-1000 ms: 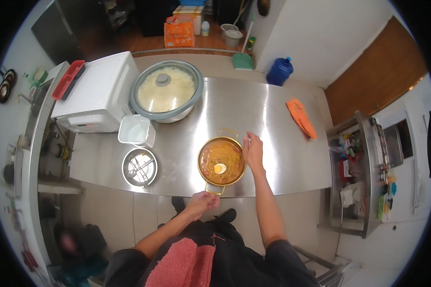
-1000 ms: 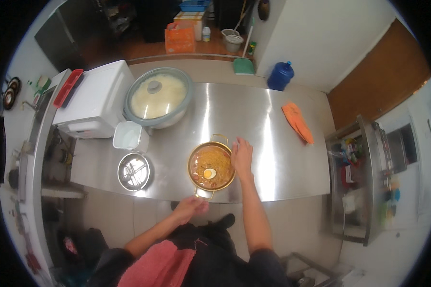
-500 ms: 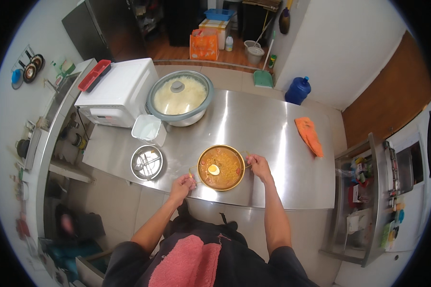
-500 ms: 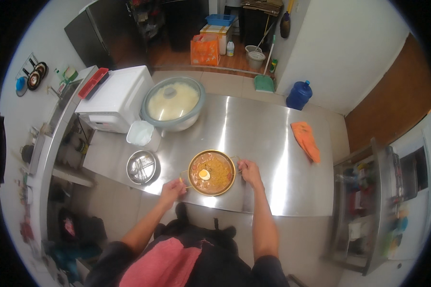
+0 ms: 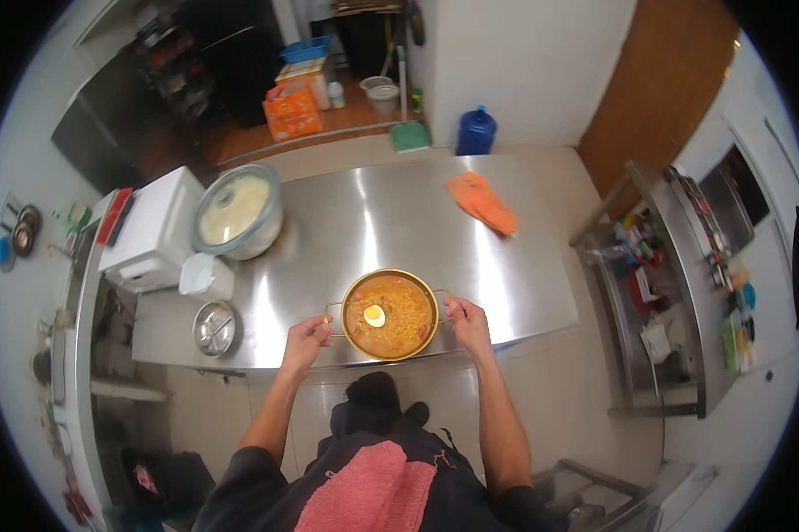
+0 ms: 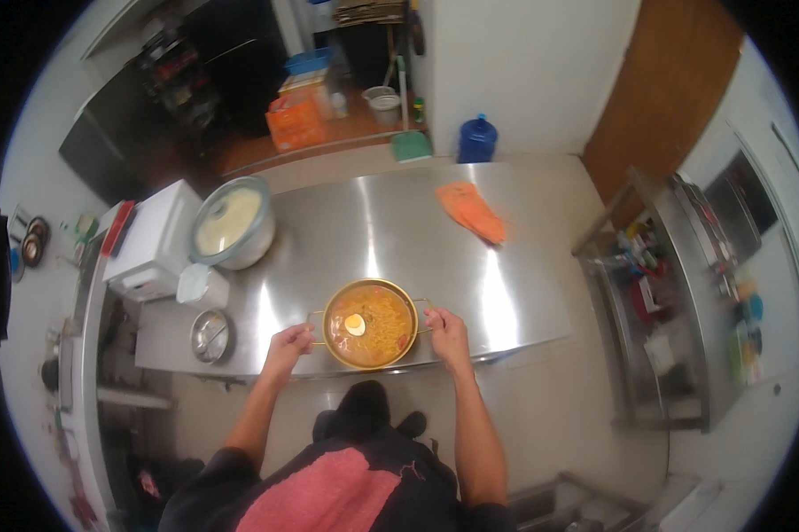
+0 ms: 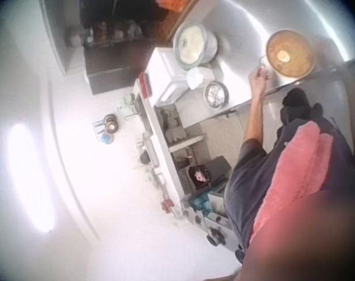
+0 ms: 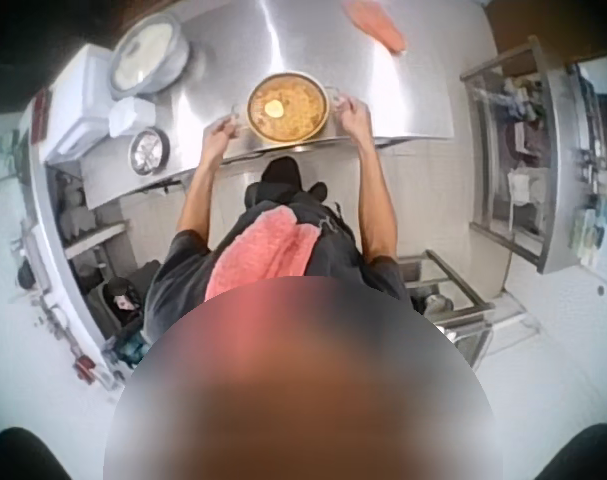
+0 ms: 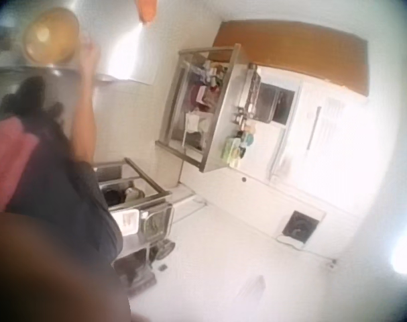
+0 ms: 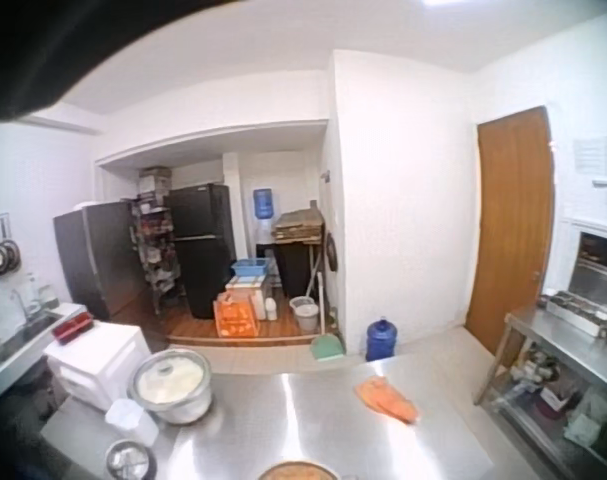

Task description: The person assembles a bowl of ramen by placing a boiled egg and sliced sausage into a pot of noodles, then adds various toppings from a condiment station including kimchi, green onions, and sesame seeds. The person then hands the finished bowl through a service window.

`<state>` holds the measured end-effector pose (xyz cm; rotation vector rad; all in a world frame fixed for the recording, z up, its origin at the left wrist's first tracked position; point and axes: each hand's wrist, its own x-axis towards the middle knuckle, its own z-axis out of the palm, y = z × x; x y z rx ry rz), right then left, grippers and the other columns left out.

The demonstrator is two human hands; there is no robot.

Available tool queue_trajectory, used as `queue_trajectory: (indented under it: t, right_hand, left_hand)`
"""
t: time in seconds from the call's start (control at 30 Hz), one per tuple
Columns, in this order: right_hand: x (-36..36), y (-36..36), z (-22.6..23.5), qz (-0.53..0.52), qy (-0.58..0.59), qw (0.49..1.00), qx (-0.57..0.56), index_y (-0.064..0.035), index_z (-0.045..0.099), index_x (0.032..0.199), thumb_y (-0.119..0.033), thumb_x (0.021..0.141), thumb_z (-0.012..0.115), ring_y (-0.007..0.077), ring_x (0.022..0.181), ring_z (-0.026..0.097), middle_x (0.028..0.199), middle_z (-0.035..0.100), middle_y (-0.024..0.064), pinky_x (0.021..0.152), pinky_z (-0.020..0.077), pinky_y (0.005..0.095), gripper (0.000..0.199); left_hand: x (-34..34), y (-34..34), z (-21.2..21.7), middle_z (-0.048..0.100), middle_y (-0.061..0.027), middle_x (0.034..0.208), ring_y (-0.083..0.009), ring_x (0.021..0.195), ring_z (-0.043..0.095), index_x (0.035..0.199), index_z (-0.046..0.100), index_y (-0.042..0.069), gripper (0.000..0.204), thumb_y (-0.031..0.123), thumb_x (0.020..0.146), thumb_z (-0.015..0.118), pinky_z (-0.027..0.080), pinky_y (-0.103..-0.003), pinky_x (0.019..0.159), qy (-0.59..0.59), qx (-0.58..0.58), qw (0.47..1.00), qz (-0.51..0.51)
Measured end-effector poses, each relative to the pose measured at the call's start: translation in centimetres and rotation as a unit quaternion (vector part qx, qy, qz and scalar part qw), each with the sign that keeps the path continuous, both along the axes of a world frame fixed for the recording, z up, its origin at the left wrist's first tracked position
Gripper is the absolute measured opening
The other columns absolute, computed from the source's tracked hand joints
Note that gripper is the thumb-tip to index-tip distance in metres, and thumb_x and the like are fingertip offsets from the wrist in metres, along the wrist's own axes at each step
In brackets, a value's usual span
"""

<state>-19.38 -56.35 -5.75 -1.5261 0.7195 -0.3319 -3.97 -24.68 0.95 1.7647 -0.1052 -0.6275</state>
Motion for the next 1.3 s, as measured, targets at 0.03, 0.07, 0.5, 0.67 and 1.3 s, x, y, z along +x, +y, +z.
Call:
queue_trajectory:
  t: [0.03, 0.07, 0.5, 0.67, 1.3]
  right_hand:
    - [-1.7, -1.0, 0.6, -0.017, 0.006, 1.0, 0.009, 0.002, 0.072, 0.114, -0.024, 0.103, 0.057, 0.0086, 0.074, 0.056, 0.084, 0.067, -0.0002, 0.07, 0.0466, 0.026, 0.032]
    - [-3.4, -2.1, 1.2, -0.039, 0.012, 0.999, 0.033, 0.002, 0.072, 0.115, -0.025, 0.103, 0.057, 0.0086, 0.075, 0.056, 0.085, 0.067, -0.0002, 0.07, 0.0465, 0.0259, 0.033]
    - [-23.2, -23.9, 3.2, -0.273, 0.002, 0.962, 0.003, -0.0023, 0.072, 0.117, -0.025, 0.106, 0.056, 0.0023, 0.064, 0.046, 0.082, 0.063, -0.0046, 0.058, 0.0383, 0.0206, 0.03]
    - [-28.7, -36.4, 4.7, -0.317, 0.03, 0.948, 0.0, -0.0012, 0.07, 0.121, -0.024, 0.107, 0.057, 0.0032, 0.067, 0.047, 0.085, 0.064, -0.0045, 0.061, 0.0401, 0.0201, 0.03]
    - [-44.8, -82.9, 0.9, -0.476, 0.017, 0.876, -0.075, -0.001, 0.07, 0.121, -0.024, 0.106, 0.056, 0.0046, 0.064, 0.046, 0.083, 0.062, -0.0032, 0.059, 0.0407, 0.0221, 0.031]
  left_hand:
    - [-0.4, -1.7, 0.3, 0.069, -0.0057, 0.095, -0.0116, 0.082, 0.061, 0.128, 0.066, -0.005, 0.033, 0.014, 0.1, 0.065, 0.053, -0.028, 0.081, 0.001, -0.003, 1.0, -0.021]
    - [-0.7, -3.5, 0.6, 0.069, -0.0056, 0.095, -0.0116, 0.082, 0.061, 0.127, 0.066, -0.005, 0.033, 0.014, 0.1, 0.065, 0.053, -0.028, 0.081, 0.005, -0.003, 0.999, -0.043]
    - [-7.6, -37.8, -0.6, 0.069, -0.0056, 0.09, -0.0113, 0.077, 0.061, 0.122, 0.068, -0.004, 0.026, 0.009, 0.1, 0.062, 0.053, -0.027, 0.076, 0.043, -0.024, 0.959, -0.28]
    - [-11.9, -53.8, -1.6, 0.067, -0.0042, 0.088, -0.0105, 0.075, 0.059, 0.122, 0.068, -0.004, 0.026, 0.01, 0.1, 0.063, 0.051, -0.026, 0.072, 0.07, -0.034, 0.949, -0.306]
    - [-25.2, -110.6, -4.0, 0.065, -0.0011, 0.079, -0.0094, 0.07, 0.058, 0.119, 0.071, -0.004, 0.028, 0.011, 0.095, 0.065, 0.049, -0.026, 0.067, -0.034, -0.066, 0.879, -0.471]
